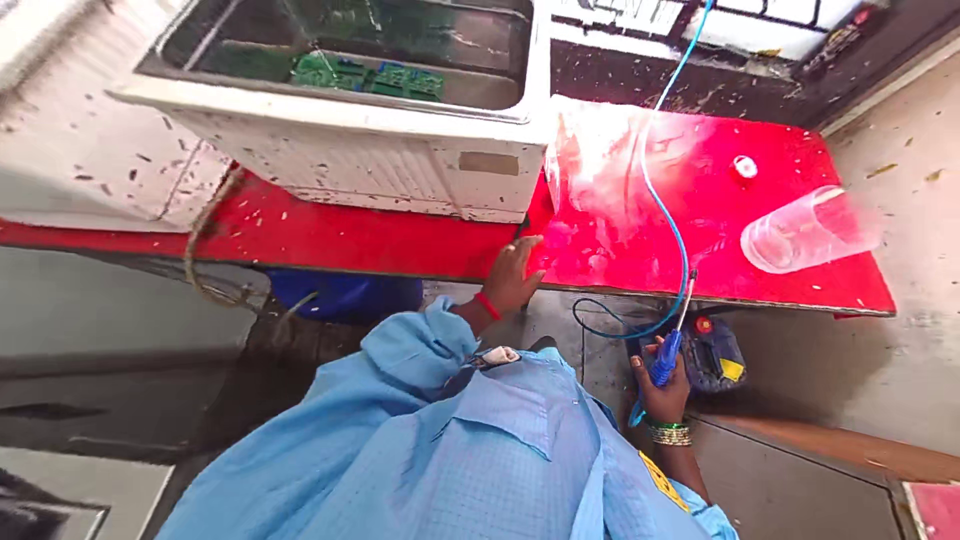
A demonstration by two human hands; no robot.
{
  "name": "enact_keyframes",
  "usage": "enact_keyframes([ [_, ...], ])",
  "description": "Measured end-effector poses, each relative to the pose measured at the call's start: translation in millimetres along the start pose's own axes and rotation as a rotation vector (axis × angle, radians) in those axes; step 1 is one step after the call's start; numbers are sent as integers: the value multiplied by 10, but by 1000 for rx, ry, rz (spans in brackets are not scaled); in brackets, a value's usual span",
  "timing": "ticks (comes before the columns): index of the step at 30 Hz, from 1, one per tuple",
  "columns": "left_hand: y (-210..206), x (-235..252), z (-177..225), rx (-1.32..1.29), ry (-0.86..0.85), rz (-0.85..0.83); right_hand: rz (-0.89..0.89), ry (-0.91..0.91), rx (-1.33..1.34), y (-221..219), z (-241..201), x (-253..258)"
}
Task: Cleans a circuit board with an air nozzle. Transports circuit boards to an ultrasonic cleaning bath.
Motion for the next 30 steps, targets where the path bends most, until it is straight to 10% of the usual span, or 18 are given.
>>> enact_keyframes([
  [4,-369,839,-388,-524,419,4,52,-30,36,26,-26,39],
  [14,-760,1957,-1044,-536,550,326,-80,-264,24,-117,15,375],
  [20,-806,2142,-989,-320,549,245,-192,-406,-35,-334,-15,640],
  [30,-1657,1794,-365,-923,652,-167,-529,-502,-7,-225,-32,1064],
])
Point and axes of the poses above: each hand's wrist, its own x-axis towards the middle knuckle, its own y-axis out of the back of the hand, z = x × y, the point moved 10 cm from there along x, towards the middle knuckle, and after that the axes turned 7 degrees about x, right-handed, at the moved point
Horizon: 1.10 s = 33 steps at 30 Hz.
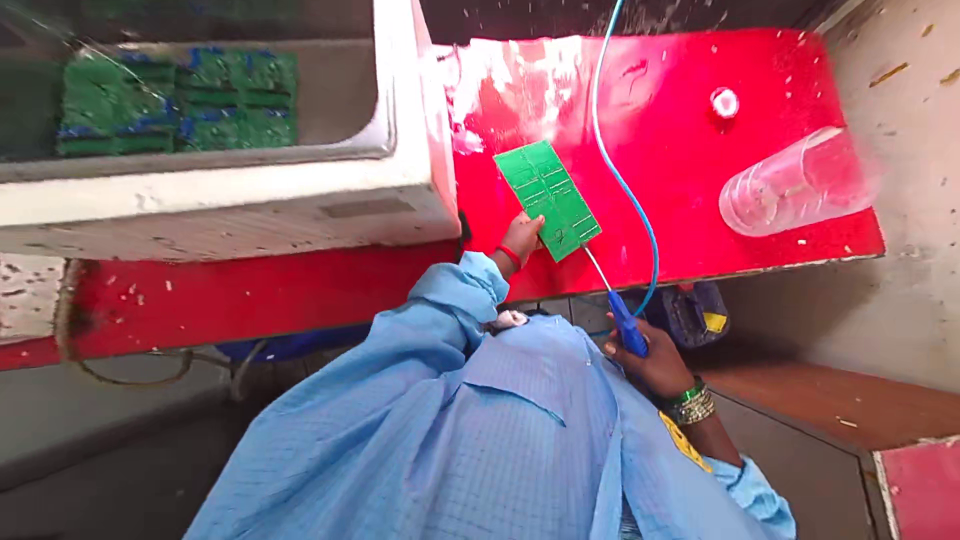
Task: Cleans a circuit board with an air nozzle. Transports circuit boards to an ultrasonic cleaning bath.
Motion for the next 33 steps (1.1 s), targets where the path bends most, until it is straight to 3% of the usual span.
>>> enact_keyframes([
  [4,34,78,-367,-69,97,71,-117,-71,-53,66,176,57],
  [8,138,113,-633,-180,90,177,-96,-128,-96,226,360,181],
  [13,106,61,-686,-162,28,219,-74,-174,-137,325,392,349],
  [19,167,94,-788,-146,92,280,-253,-177,-207,72,271,494],
  [27,179,113,-802,-179,98,286,-137,-241,-227,385,334,691],
  [33,180,97,-801,-202,101,258,-217,-201,-245,112,66,792],
])
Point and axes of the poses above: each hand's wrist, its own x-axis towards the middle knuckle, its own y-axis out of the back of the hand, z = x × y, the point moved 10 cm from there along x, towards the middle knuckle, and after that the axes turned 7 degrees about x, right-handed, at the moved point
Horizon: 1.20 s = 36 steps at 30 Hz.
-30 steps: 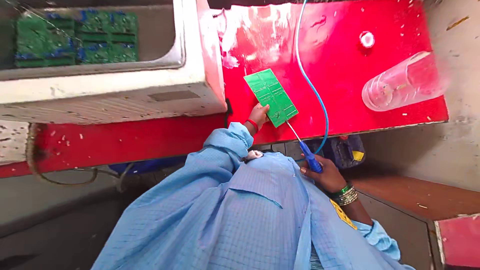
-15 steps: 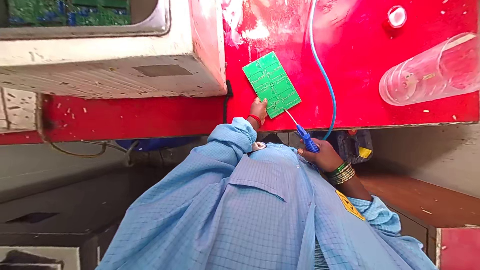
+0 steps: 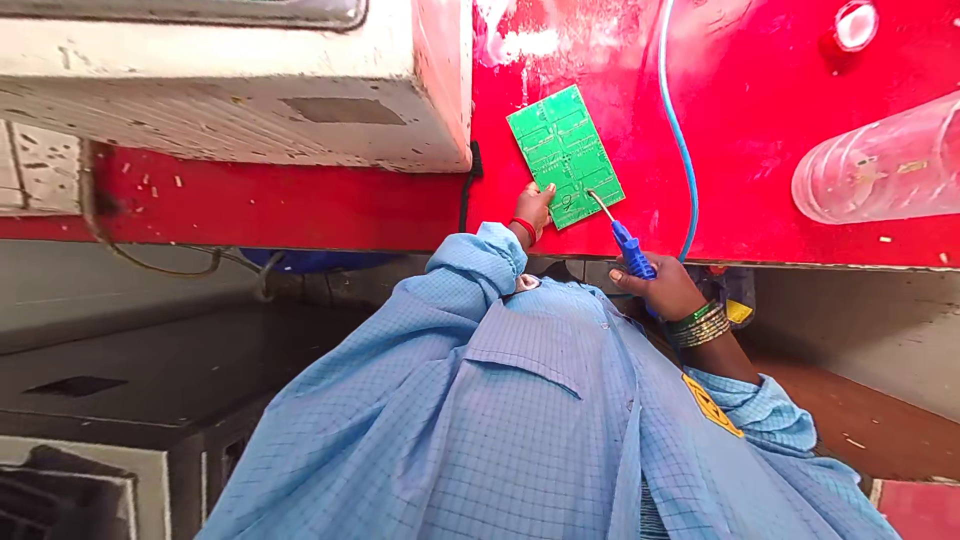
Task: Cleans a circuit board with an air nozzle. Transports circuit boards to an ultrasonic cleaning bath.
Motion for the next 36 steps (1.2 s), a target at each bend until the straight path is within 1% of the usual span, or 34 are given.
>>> enact_keyframes([
  [5,-3,16,-16,14,17,-37,-22,32,-68,-98,-247,160],
  [10,-10,14,2,-10,15,-64,63,23,-39,83,-281,445],
  [14,-13,12,-12,-12,30,-66,90,5,-6,160,-349,611],
  [17,-9,9,-12,-9,34,-65,62,13,-20,58,-495,655],
  [21,-10,4,6,7,30,-70,-12,29,-80,-184,-671,691],
  [23,-11,-2,12,11,30,-75,-19,28,-83,-225,-717,709],
  [26,-15,1,7,4,37,-79,29,18,-66,-90,-698,765],
  [31,-19,-10,13,-3,41,-75,126,12,41,196,-549,822],
  [33,-26,-14,22,-10,36,-81,124,23,50,192,-572,829],
  [36,-27,-6,12,3,32,-79,80,35,-9,41,-690,822],
])
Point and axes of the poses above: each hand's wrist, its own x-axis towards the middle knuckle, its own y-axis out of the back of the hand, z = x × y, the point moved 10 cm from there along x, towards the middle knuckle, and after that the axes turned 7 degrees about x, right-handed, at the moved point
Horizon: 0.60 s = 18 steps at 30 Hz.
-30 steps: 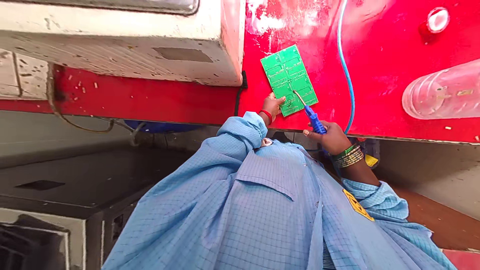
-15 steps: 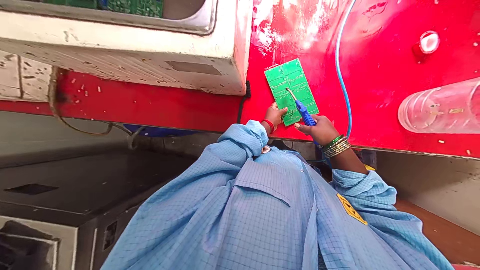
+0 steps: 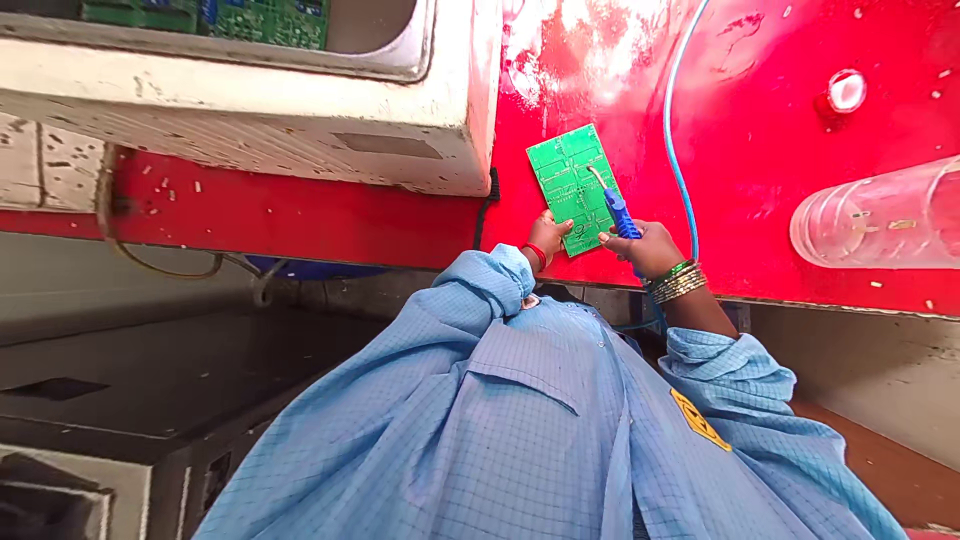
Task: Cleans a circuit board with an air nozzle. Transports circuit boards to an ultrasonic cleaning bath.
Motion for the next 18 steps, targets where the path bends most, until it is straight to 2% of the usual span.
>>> enact_keyframes([
  [7,27,18,1,79,-30,10,-161,21,-112,-445,-127,-267],
  [11,20,22,-2,55,-20,11,-119,0,-91,-273,55,-461],
  [18,-29,-3,19,175,-9,58,3,-55,17,119,786,-794],
])
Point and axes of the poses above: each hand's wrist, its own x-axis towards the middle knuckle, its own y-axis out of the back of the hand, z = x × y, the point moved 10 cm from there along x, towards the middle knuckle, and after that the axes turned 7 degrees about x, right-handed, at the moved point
